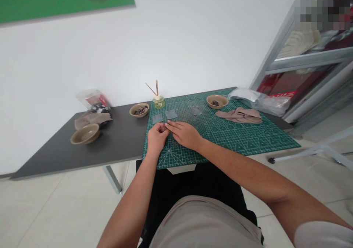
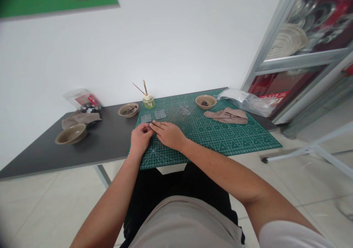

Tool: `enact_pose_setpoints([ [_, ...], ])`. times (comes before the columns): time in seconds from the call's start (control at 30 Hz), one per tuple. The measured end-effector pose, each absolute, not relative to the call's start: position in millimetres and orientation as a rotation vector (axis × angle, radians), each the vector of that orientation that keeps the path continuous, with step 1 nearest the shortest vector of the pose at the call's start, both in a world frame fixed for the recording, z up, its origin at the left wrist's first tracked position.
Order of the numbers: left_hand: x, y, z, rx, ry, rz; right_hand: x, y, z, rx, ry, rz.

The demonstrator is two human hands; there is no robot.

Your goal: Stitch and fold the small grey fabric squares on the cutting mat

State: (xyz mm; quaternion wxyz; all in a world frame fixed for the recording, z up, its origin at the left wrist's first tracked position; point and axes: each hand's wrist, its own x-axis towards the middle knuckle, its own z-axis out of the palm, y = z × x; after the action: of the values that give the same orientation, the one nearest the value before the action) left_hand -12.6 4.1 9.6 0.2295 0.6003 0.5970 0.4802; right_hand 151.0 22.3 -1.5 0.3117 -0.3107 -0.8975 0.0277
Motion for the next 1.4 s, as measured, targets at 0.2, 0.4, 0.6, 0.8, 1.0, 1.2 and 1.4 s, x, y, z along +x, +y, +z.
enact_pose_setpoints([
  [0.2, -14.1, 5.1, 4.5, 1.592, 1.612, 1.423, 149.6, 20.0, -0.9, -0.812, -2.378, 0.036],
  [0.4, -13.4, 4.8, 3.6, 1.512, 1.553, 1.456, 150.5, 20.2, -0.4, -0.895, -2.348, 0.074],
  [0.6, -12.4, 2.5, 4.6, 1.586, 1.612, 1.444, 149.7, 18.5, 1.0, -0.809, -2.36, 0.048],
  [0.8, -13.4, 2.2, 2.5, 1.6, 1.596, 1.442, 150.1, 17.6, -1.6, -0.904, -2.351, 0.047],
  [1.0, -12.3, 2.2, 4.3, 1.652, 1.61, 1.42, 148.9, 15.7, -0.7, -0.875, -2.364, -0.026],
  [1.2, -11.0, 2.5, 6.0, 1.659, 1.617, 1.389, 147.9, 15.7, -2.6, -0.942, -2.371, -0.015],
  [1.4, -12.8, 4.1, 2.2, 1.575, 1.538, 1.453, 148.8, 15.6, -2.0, -0.992, -2.35, 0.026],
])
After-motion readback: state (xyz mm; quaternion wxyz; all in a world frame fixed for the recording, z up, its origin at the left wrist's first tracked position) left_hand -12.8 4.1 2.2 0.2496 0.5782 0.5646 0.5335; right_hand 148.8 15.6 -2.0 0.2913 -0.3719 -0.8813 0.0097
